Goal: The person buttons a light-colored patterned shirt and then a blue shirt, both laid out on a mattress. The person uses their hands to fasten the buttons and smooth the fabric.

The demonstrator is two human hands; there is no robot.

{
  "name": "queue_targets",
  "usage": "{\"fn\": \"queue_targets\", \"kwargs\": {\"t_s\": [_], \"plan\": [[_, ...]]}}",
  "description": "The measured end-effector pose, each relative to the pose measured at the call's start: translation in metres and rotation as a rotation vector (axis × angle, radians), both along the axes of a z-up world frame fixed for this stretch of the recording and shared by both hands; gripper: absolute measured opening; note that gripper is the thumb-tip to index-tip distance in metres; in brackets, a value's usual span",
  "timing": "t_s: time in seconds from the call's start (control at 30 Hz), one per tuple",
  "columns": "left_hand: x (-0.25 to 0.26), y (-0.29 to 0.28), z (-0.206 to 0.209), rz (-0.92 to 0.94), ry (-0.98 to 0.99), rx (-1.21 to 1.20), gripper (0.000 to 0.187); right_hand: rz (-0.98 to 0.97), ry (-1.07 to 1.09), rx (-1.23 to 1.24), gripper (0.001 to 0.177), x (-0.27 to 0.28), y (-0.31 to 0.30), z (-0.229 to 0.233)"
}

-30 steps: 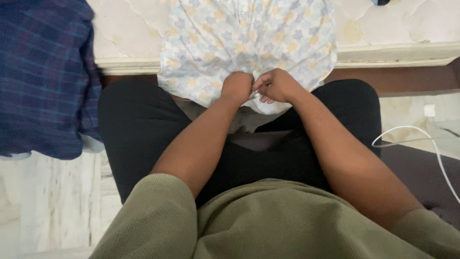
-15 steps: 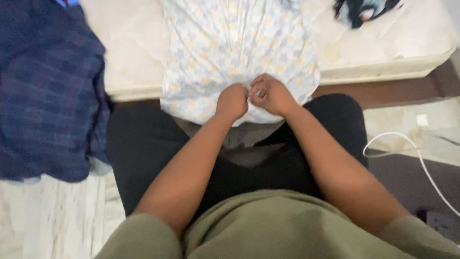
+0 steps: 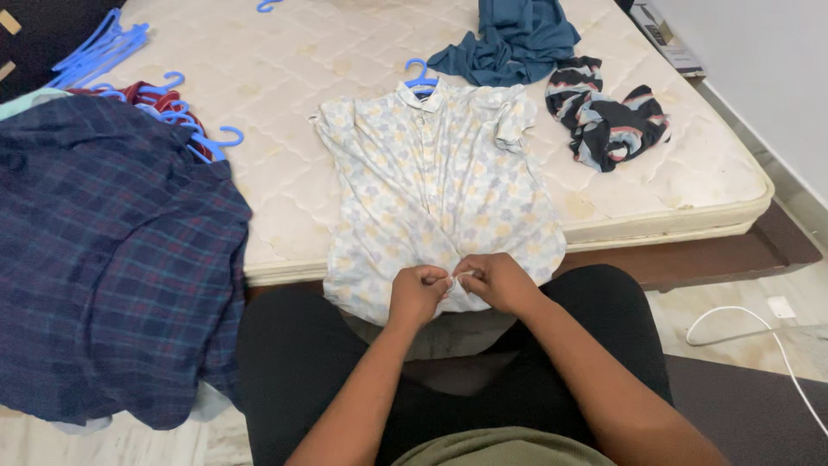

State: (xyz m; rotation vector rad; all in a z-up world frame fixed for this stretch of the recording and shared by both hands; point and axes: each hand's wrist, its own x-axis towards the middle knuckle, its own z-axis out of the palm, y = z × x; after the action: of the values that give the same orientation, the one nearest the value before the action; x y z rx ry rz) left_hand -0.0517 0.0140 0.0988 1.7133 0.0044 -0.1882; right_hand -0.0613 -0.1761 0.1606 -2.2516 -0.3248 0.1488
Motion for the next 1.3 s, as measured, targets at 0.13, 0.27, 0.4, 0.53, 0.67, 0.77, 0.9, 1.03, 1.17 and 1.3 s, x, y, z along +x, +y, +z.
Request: {"fn": "queue_targets", "kwargs": {"t_s": [0.13, 0.27, 0.4, 0.53, 0.67, 0.77, 0.9, 1.03, 1.17, 1.3], "plan": [[0.009, 0.002, -0.010, -0.026, -0.036, 0.002, 0.014, 0.057, -0.061, 0.006, 0.017, -0.003, 0.002, 0.000], [0.020, 0.007, -0.019, -0.088, -0.132, 0.148, 0.014, 0.074, -0.047, -0.091, 0.017, 0.000, 0.006, -0.003], [0.025, 0.007, -0.031, -0.075, -0.147, 0.233, 0.012, 0.223, -0.222, -0.142, 0.015, 0.006, 0.007, -0.018], [0.031, 0.006, -0.038, -0.093, -0.126, 0.263, 0.012, 0.232, -0.296, -0.170, 0.015, 0.011, 0.013, -0.029], [0.038, 0.008, -0.044, -0.113, -0.063, 0.178, 0.012, 0.074, -0.044, -0.122, 0.014, 0.010, 0.016, -0.023], [0.040, 0.006, -0.046, -0.112, 0.091, -0.062, 0.011, 0.075, -0.121, -0.108, 0.015, 0.009, 0.018, -0.019], [0.041, 0.007, -0.051, -0.088, -0.013, 0.060, 0.016, 0.005, -0.062, -0.107, 0.018, 0.008, 0.019, -0.019], [0.048, 0.010, -0.066, -0.108, -0.008, -0.097, 0.013, -0.023, -0.046, -0.113, 0.020, 0.010, 0.019, -0.020], [0.052, 0.012, -0.068, -0.086, 0.068, -0.150, 0.014, -0.028, -0.108, -0.082, 0.020, 0.007, 0.022, -0.019], [0.049, 0.014, -0.054, -0.091, 0.054, -0.134, 0.014, -0.039, -0.116, -0.113, 0.023, 0.006, 0.025, -0.013]]}}
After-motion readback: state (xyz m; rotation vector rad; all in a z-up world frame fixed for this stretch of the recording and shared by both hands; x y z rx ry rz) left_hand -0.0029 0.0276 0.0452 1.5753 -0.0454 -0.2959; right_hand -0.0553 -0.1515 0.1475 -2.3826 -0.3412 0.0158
